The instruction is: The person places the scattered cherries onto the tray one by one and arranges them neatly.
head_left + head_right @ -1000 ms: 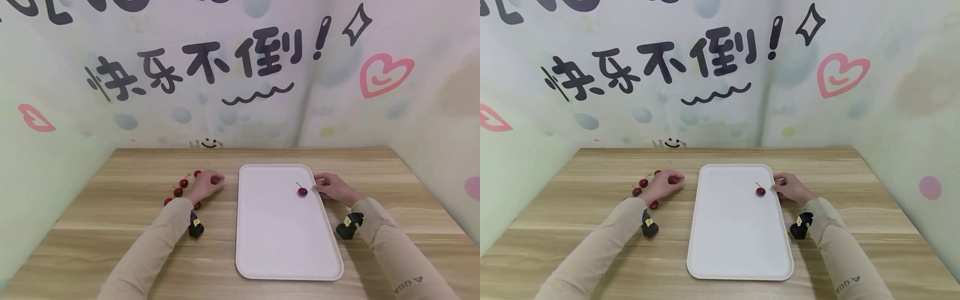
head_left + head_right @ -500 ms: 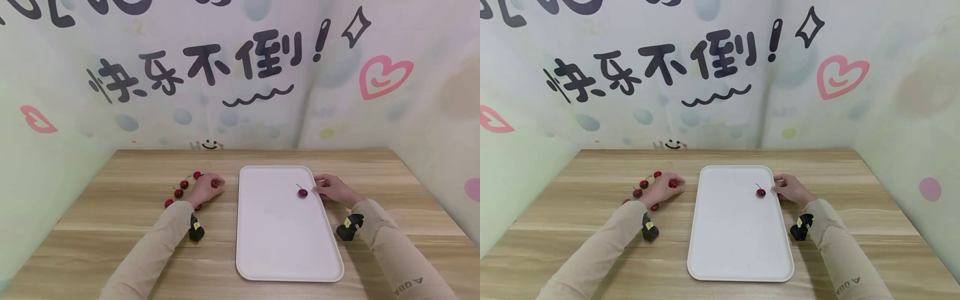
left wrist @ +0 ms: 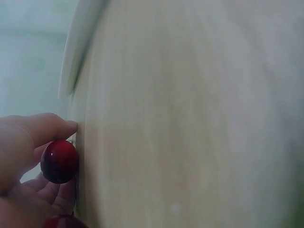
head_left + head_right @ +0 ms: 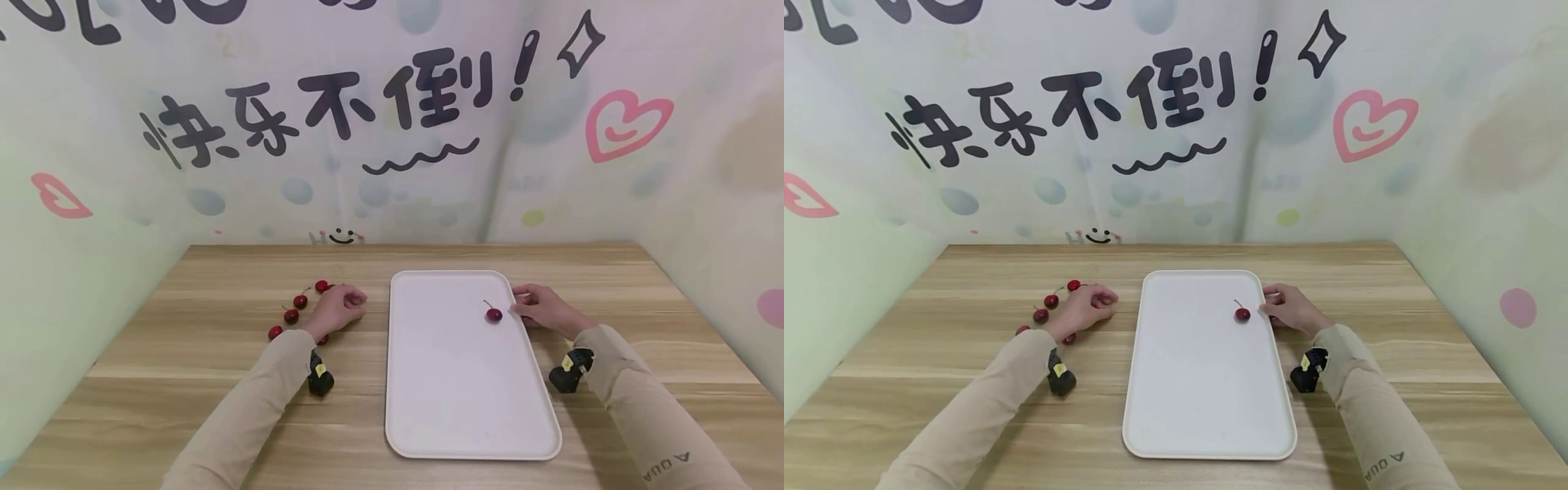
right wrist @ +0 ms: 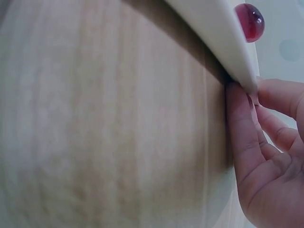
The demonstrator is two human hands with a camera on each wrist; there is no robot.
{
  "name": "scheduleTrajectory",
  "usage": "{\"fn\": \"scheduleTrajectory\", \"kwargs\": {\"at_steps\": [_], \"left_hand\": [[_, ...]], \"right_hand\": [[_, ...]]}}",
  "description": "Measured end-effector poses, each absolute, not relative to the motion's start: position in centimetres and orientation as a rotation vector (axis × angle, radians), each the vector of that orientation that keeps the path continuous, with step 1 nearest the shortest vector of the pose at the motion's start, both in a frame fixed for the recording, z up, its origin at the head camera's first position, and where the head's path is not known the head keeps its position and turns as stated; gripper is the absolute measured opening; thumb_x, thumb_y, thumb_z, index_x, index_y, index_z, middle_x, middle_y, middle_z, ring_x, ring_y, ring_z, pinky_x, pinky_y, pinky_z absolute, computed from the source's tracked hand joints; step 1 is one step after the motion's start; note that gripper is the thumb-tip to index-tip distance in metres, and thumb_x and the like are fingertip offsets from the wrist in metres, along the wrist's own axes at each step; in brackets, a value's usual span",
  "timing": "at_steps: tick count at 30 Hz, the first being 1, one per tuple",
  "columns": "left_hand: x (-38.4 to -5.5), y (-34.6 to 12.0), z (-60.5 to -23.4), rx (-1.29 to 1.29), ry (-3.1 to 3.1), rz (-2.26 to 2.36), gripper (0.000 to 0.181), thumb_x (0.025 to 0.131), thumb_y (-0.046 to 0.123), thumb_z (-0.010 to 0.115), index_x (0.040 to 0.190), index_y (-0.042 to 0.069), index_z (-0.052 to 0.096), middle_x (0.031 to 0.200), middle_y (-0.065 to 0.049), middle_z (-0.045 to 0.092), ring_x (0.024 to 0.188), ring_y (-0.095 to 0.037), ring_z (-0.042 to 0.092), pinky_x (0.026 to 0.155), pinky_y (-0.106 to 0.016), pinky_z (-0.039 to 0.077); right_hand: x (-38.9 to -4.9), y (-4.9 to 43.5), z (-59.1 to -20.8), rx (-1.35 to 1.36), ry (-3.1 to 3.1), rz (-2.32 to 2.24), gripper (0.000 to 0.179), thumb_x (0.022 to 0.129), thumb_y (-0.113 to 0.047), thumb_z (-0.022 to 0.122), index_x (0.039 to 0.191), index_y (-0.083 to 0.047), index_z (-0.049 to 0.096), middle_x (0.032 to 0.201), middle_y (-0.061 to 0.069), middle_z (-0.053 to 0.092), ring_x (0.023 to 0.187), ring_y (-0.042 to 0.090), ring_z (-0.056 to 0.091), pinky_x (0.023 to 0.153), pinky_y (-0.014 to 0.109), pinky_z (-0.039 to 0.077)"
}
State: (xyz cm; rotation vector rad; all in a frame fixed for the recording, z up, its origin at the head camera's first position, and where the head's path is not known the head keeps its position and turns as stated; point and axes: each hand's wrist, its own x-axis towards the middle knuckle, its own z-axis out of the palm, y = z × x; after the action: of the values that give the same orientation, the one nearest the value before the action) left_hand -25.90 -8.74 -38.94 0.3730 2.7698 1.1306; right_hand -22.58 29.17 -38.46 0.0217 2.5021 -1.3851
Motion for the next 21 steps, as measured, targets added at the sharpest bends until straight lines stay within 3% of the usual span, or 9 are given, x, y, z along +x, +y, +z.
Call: {"fn": "scheduleTrajectory", "kwargs": {"at_steps": [21], "left_hand": [[-25.64, -9.16, -38.63, 0.397, 2.713, 1.134, 0.021, 0.078, 0.009, 0.066, 0.097, 0.003, 0.062, 0.086, -0.006, 0.056, 0.076, -0.018, 0.05, 0.069, -0.027, 0.046]], "right_hand": [[-22.57, 29.02, -38.4, 0.035, 2.507, -1.361, 0.046, 0.087, -0.007, 0.055, 0.125, 0.01, 0.035, 0.093, 0.015, 0.05, 0.074, 0.013, 0.055, 0.071, 0.03, 0.051]]}}
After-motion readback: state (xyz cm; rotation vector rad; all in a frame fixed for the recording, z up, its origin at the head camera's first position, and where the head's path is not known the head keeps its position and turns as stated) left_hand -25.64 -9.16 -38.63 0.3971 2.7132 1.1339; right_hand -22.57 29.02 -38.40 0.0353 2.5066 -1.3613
